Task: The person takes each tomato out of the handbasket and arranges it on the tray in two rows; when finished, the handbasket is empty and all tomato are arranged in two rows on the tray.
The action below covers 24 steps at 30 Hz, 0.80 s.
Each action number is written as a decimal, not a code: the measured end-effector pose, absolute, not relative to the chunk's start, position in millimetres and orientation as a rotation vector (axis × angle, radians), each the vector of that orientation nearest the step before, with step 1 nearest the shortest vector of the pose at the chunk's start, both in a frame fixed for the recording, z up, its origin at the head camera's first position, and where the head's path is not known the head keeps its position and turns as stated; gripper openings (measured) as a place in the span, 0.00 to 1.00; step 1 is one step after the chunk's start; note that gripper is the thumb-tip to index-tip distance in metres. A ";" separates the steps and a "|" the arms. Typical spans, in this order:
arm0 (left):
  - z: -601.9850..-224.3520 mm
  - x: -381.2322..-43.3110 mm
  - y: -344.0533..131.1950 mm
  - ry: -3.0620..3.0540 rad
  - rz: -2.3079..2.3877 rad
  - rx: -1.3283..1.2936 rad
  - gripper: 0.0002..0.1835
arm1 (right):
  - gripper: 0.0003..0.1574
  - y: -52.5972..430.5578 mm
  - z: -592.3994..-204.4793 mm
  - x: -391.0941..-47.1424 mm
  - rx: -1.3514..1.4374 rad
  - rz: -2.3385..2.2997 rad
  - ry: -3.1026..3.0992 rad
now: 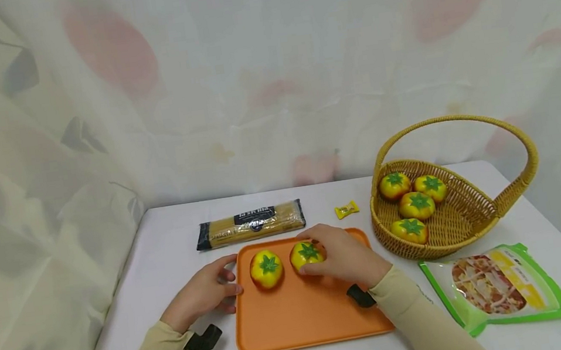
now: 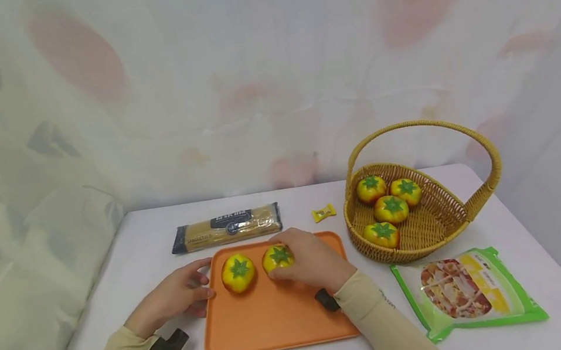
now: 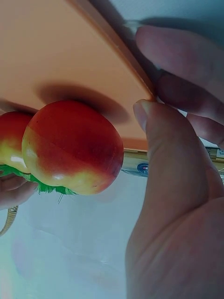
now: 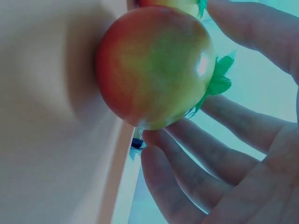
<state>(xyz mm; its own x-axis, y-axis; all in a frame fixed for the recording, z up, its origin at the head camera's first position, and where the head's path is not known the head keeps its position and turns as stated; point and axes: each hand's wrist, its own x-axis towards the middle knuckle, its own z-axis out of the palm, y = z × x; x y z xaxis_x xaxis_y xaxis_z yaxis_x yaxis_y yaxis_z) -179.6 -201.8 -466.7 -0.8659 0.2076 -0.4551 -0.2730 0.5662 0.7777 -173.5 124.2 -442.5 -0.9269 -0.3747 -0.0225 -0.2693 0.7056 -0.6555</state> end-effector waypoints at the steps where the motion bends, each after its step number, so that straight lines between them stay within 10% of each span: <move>1: -466.6 -179.8 -201.4 2.296 1.257 -0.056 0.43 | 0.41 124.8 -441.8 -173.3 -0.525 -1.025 2.758; 24: -470.0 -182.5 -202.8 2.328 1.212 -0.048 0.44 | 0.39 242.4 -404.6 -142.4 -0.389 -0.911 3.050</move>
